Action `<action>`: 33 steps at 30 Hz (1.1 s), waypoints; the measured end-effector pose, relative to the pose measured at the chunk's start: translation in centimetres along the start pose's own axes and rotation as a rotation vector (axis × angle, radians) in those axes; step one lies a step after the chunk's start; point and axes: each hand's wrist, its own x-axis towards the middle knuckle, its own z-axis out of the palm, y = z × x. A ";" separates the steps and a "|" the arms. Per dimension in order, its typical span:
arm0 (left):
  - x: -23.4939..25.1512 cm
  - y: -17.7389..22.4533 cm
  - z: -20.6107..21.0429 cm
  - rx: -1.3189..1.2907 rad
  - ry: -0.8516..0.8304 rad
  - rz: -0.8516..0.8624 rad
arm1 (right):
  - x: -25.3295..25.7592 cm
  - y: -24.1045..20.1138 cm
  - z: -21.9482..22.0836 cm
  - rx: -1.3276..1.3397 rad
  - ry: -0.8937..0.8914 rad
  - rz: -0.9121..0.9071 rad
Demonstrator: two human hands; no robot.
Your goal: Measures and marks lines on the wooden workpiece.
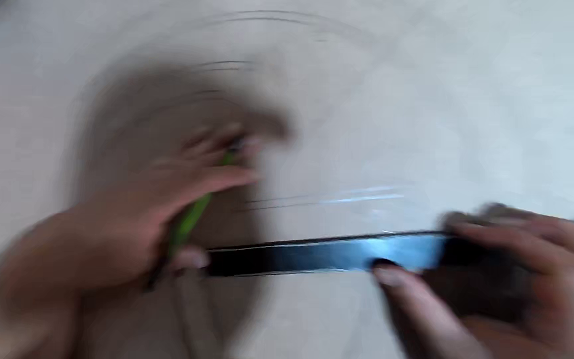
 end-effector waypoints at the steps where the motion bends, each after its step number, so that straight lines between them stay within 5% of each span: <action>1: 0.3 -0.2 0.8 -0.003 0.040 0.003 | 0.0 0.0 -0.3 -0.070 0.032 0.017; 5: -0.1 0.3 3.0 -0.075 0.218 -0.081 | -0.3 -0.4 0.1 -0.115 0.069 0.069; 12: 0.7 0.2 0.7 0.075 0.032 -0.053 | -0.2 -0.1 0.2 -0.102 0.100 0.074; 33: -0.4 -1.0 1.4 0.081 0.060 0.004 | -0.4 -0.1 0.6 -0.090 0.098 0.062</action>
